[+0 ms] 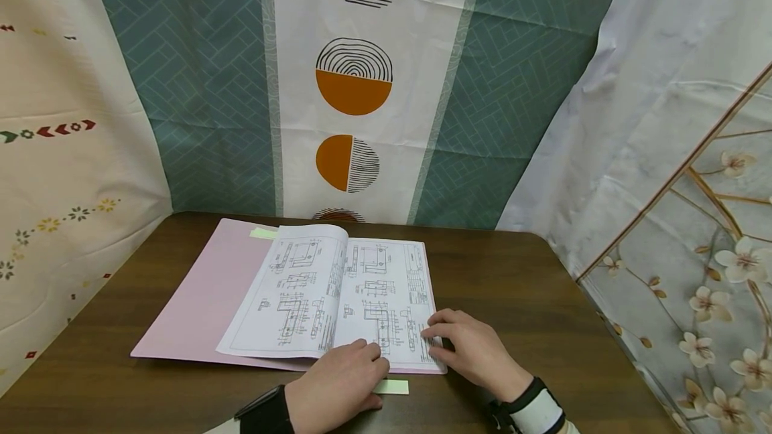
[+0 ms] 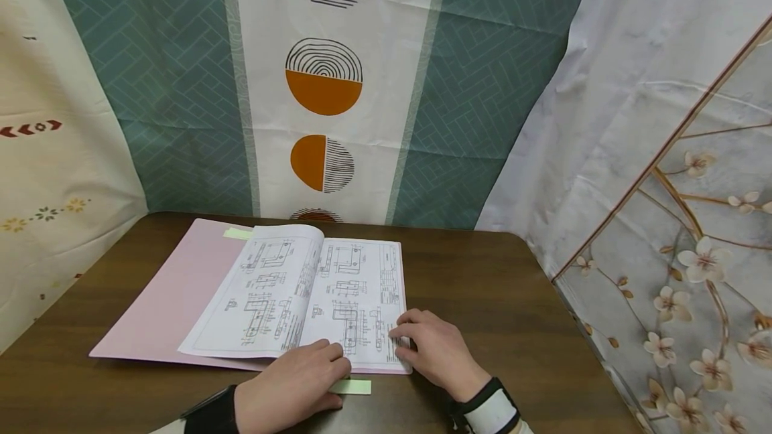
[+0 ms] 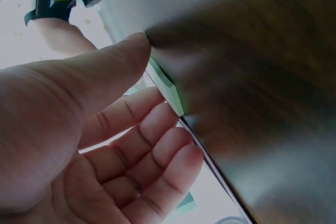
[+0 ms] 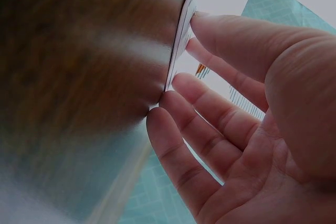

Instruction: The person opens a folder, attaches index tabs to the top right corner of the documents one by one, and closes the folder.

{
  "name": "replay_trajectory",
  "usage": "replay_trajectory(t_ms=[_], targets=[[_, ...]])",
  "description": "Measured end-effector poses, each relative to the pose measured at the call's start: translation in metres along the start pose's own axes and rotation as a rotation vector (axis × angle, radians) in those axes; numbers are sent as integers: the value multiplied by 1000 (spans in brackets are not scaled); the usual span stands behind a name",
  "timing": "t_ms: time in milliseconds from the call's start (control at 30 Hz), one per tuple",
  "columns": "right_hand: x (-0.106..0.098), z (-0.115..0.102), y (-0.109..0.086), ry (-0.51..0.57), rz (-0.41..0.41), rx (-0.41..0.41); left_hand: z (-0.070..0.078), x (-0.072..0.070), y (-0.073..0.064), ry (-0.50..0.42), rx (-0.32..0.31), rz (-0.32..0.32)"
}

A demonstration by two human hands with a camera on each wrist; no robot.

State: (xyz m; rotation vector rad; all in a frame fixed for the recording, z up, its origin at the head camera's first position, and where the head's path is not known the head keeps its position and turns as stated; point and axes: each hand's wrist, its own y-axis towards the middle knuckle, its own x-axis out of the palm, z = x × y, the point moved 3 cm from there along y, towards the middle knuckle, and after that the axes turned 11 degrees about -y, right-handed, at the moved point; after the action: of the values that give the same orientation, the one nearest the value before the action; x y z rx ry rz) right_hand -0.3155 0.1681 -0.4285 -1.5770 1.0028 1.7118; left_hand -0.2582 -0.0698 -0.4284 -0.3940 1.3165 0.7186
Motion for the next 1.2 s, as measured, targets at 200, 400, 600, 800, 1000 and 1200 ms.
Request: replay_trajectory(t_ms=[200, 400, 600, 800, 1000, 1200], targets=[[1, 0, -2, 0, -9, 7, 0, 2, 1, -9, 18, 17], [0, 0, -3, -4, -4, 7, -1, 3, 1, -10, 16, 4], [0, -1, -3, 0, -6, 12, 0, 3, 2, -32, -7, -18], [1, 0, -3, -2, -4, 17, 3, -1, 2, -15, -3, -28], [1, 0, -3, -7, -3, 14, 4, -7, 5, -27, -2, -18], [1, 0, -1, -4, 3, 4, 5, -12, 7, -46, 12, -8]])
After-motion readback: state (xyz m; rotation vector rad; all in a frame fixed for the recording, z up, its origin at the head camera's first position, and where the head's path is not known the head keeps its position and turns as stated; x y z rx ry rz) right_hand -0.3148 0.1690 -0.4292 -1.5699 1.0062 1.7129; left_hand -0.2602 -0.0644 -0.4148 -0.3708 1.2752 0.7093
